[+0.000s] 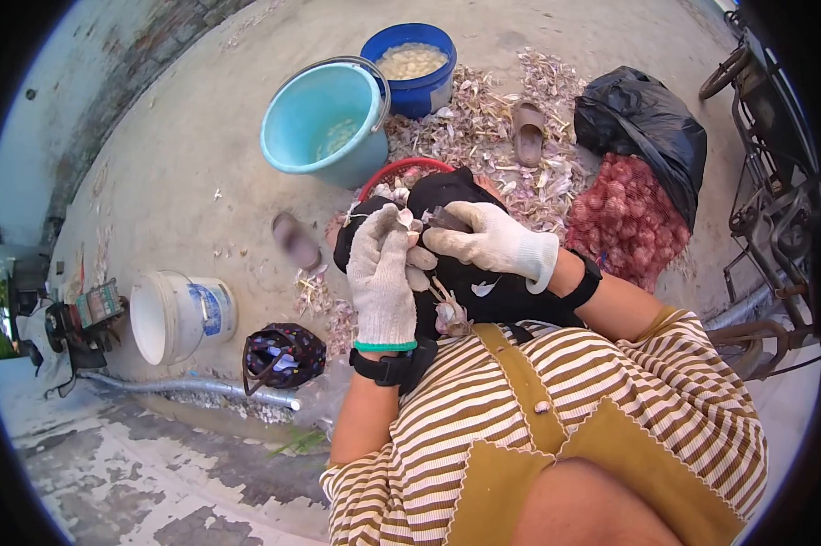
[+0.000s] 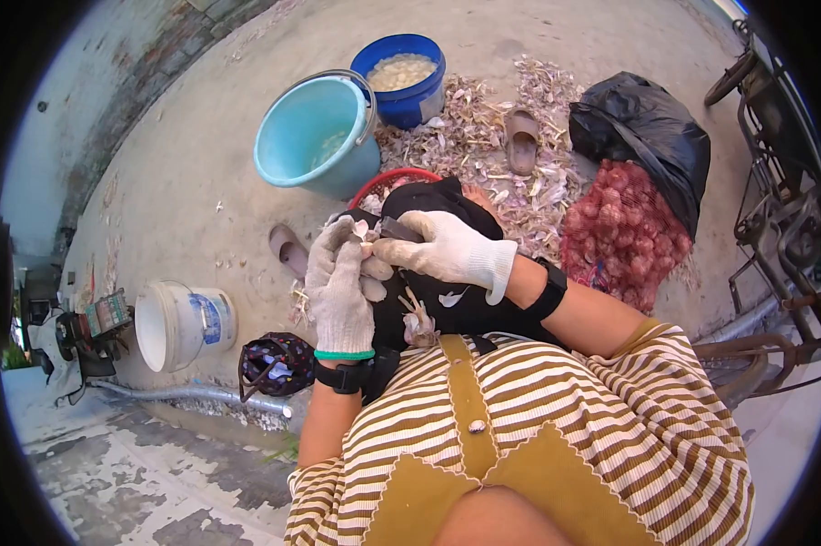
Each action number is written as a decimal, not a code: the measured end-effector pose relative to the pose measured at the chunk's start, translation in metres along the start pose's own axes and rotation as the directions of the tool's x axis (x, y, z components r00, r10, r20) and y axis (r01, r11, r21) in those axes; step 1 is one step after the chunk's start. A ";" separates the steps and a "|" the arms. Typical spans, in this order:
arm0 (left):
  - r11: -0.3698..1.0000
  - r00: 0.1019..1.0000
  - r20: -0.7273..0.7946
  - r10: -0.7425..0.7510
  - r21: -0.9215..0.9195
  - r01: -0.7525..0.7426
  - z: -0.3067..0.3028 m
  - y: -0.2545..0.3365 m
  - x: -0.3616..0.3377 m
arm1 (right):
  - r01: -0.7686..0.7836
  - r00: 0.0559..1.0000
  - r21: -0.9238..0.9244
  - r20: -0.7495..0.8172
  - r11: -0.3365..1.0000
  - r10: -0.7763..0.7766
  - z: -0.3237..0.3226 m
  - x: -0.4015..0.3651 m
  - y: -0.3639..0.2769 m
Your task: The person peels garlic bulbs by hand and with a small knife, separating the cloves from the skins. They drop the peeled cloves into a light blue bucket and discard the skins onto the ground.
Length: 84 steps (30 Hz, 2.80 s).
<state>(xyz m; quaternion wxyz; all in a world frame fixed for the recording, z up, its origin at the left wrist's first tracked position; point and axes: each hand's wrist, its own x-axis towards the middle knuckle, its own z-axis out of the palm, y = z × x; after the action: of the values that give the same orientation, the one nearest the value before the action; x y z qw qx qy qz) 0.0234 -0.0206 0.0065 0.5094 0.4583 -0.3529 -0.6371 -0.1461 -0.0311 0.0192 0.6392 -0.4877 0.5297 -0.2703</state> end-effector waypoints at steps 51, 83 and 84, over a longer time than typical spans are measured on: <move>0.108 0.548 0.431 0.717 0.708 -0.698 -0.003 0.015 -0.009 | -0.057 0.954 0.163 0.298 0.985 0.006 -0.013 -0.035 -0.019; 0.598 0.797 0.499 0.342 0.539 -0.594 -0.012 0.021 -0.026 | 0.428 0.869 -0.895 0.367 0.129 -0.333 -0.029 -0.054 -0.065; 0.582 0.789 0.509 0.344 0.543 -0.605 -0.010 0.024 -0.026 | 0.448 0.857 -0.887 0.389 0.115 -0.338 -0.029 -0.054 -0.065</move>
<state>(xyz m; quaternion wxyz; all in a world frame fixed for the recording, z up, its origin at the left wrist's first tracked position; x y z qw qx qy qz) 0.0422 -0.0003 0.0307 0.3866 0.3772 -0.7566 -0.3686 -0.1784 -0.0185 0.1015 0.1308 -0.9056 0.4026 -0.0246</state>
